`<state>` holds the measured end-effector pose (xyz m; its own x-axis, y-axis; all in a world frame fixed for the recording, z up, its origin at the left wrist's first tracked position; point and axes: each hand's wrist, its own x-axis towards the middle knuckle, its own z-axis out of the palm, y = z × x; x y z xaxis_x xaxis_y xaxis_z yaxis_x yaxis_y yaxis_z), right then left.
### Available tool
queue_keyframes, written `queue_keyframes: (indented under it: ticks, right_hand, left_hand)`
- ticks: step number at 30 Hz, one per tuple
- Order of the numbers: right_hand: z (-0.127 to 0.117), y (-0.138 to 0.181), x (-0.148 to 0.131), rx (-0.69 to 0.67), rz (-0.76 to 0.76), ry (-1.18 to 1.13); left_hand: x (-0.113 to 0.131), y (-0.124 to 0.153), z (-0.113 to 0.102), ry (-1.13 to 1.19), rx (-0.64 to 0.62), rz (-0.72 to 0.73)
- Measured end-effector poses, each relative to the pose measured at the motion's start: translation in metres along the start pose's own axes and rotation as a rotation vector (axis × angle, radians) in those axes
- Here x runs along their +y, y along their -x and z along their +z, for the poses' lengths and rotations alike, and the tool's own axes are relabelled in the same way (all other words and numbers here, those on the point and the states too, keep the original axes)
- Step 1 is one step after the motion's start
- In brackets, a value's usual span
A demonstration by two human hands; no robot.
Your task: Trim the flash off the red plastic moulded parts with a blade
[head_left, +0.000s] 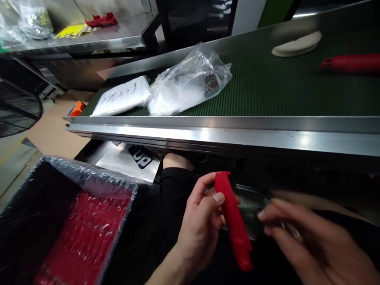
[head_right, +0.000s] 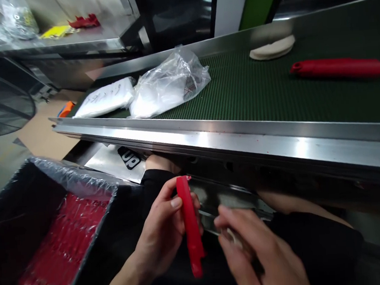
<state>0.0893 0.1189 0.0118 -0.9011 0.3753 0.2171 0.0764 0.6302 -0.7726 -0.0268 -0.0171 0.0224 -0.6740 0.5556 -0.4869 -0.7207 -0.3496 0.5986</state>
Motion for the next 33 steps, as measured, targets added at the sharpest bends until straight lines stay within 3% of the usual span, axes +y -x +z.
queue_keyframes:
  ticks: [4, 9, 21, 33]
  right_hand:
    - [-0.020, -0.039, 0.009, -0.072, -0.227, 0.065]
    - [-0.030, -0.063, -0.006, -0.124, -0.467, 0.204]
    - [-0.027, -0.065, -0.020, -0.075, -0.578, 0.342]
    - [-0.027, -0.063, -0.020, -0.066, -0.592, 0.367]
  left_hand:
    - [0.002, 0.008, 0.007, 0.006, -0.063, -0.026]
    - [0.003, 0.014, 0.011, 0.003, -0.088, 0.018]
    - [0.000, 0.018, 0.008, 0.002, -0.055, 0.054]
    - [0.000, 0.020, 0.008, 0.008, -0.069, 0.056]
